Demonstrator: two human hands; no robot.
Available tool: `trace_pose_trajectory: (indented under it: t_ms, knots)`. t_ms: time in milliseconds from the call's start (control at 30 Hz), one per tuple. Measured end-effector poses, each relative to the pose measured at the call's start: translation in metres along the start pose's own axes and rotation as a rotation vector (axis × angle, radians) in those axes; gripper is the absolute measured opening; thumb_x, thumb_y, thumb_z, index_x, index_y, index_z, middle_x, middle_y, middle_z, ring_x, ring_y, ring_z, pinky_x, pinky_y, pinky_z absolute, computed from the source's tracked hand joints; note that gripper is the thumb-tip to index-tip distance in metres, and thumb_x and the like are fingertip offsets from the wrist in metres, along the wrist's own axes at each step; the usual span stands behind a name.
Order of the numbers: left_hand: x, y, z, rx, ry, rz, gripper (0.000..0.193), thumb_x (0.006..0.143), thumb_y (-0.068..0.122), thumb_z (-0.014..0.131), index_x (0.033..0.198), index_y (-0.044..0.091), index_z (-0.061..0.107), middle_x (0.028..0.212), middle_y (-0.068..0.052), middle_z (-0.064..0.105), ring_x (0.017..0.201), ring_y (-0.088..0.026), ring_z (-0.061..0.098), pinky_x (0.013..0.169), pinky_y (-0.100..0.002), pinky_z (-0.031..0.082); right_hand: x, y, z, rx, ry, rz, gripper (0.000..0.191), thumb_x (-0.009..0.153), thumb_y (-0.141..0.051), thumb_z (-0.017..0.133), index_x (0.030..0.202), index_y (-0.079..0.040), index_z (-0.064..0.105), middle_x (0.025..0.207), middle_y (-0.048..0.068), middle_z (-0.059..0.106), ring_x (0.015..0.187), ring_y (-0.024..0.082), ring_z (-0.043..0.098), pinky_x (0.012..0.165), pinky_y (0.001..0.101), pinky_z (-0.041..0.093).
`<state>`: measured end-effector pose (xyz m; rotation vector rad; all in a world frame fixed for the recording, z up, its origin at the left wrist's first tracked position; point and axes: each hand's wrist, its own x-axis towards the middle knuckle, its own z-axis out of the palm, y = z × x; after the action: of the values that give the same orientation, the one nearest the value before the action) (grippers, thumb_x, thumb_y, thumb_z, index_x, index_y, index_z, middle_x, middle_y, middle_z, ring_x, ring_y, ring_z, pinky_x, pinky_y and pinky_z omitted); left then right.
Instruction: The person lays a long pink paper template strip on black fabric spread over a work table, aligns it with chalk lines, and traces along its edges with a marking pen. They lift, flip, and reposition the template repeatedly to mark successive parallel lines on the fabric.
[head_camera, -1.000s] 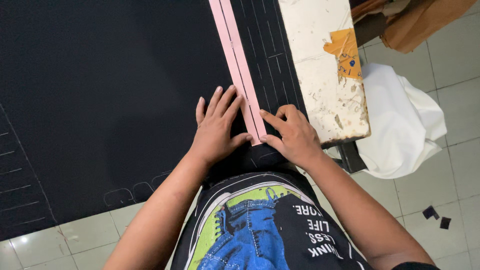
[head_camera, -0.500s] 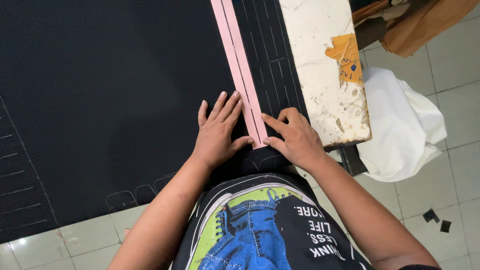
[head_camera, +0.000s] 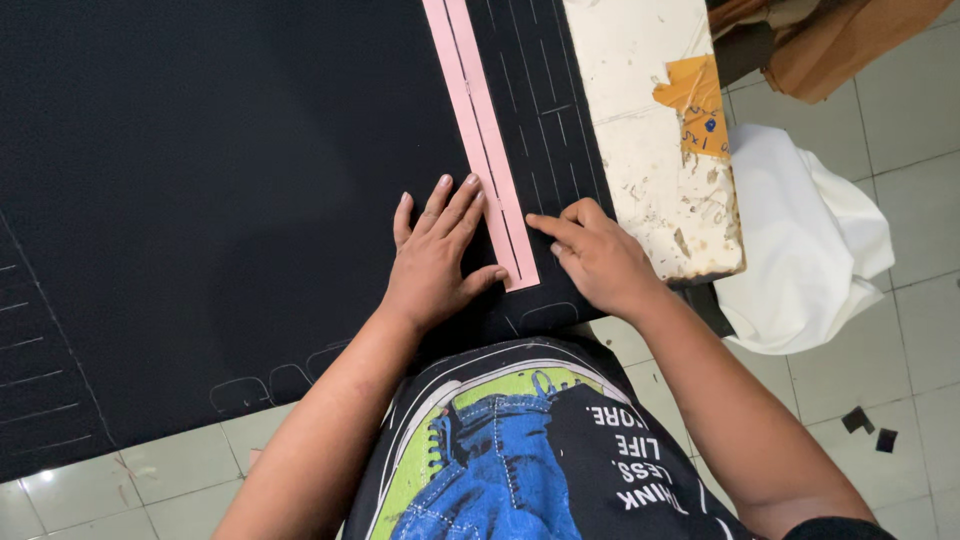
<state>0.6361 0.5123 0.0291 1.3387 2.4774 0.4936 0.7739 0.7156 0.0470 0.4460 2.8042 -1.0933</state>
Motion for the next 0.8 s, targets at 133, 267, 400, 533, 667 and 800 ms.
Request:
trace_pose_trajectory:
  t_ms: [133,267,400,533,667,800]
  knots:
    - [0.0000,-0.0006,0.0012,0.006,0.006,0.006,0.094,0.081,0.062,0.072,0.155,0.012,0.042,0.165,-0.005,0.032,0.154,-0.028,0.021,0.123,-0.057,0.002,0.0015,-0.0001,-0.0004,-0.018,-0.031,0.025,0.044,0.091,-0.012,0.067,0.131,-0.028,0.070,0.107,0.006,0.057,0.093,0.024,0.064,0.083,0.0380,0.053]
    - [-0.0004,0.0003,0.0040,0.020,0.007,0.002,0.095,0.079,0.065,0.072,0.154,0.014,0.043,0.164,-0.003,0.034,0.154,-0.027,0.022,0.124,-0.056,0.003,-0.0003,-0.0002,-0.0002,-0.017,-0.015,-0.020,0.044,0.091,-0.012,0.066,0.132,-0.028,0.070,0.107,0.007,0.057,0.093,0.024,0.064,0.082,0.0375,0.054]
    - [-0.0013,0.0015,0.0053,0.041,0.035,-0.010,0.095,0.078,0.065,0.072,0.155,0.016,0.045,0.164,0.000,0.036,0.155,-0.024,0.024,0.125,-0.055,0.004,-0.0005,0.0011,-0.0005,-0.030,0.003,-0.041,0.043,0.092,-0.013,0.067,0.132,-0.027,0.069,0.108,0.007,0.057,0.093,0.025,0.064,0.082,0.0377,0.053]
    - [0.0010,0.0023,0.0073,0.028,0.043,-0.006,0.095,0.076,0.066,0.074,0.153,0.016,0.047,0.163,0.000,0.037,0.153,-0.024,0.025,0.124,-0.055,0.005,-0.0008,0.0019,0.0003,-0.031,-0.007,-0.011,0.043,0.091,-0.014,0.067,0.132,-0.027,0.069,0.106,0.007,0.056,0.092,0.024,0.064,0.081,0.0377,0.053]
    - [0.0001,0.0009,0.0087,0.015,0.080,0.002,0.094,0.074,0.064,0.076,0.152,0.017,0.049,0.162,0.000,0.040,0.153,-0.024,0.028,0.124,-0.056,0.007,-0.0003,0.0020,0.0012,-0.039,-0.016,-0.004,0.042,0.091,-0.015,0.068,0.132,-0.027,0.069,0.106,0.007,0.056,0.092,0.025,0.063,0.081,0.0380,0.053]
    - [0.0008,0.0002,0.0066,0.024,0.099,0.004,0.093,0.073,0.060,0.078,0.150,0.016,0.051,0.162,0.000,0.042,0.153,-0.025,0.031,0.123,-0.057,0.010,0.0005,0.0005,-0.0002,-0.030,0.001,-0.018,0.043,0.090,-0.016,0.069,0.132,-0.027,0.069,0.106,0.006,0.057,0.093,0.025,0.064,0.081,0.0380,0.053]
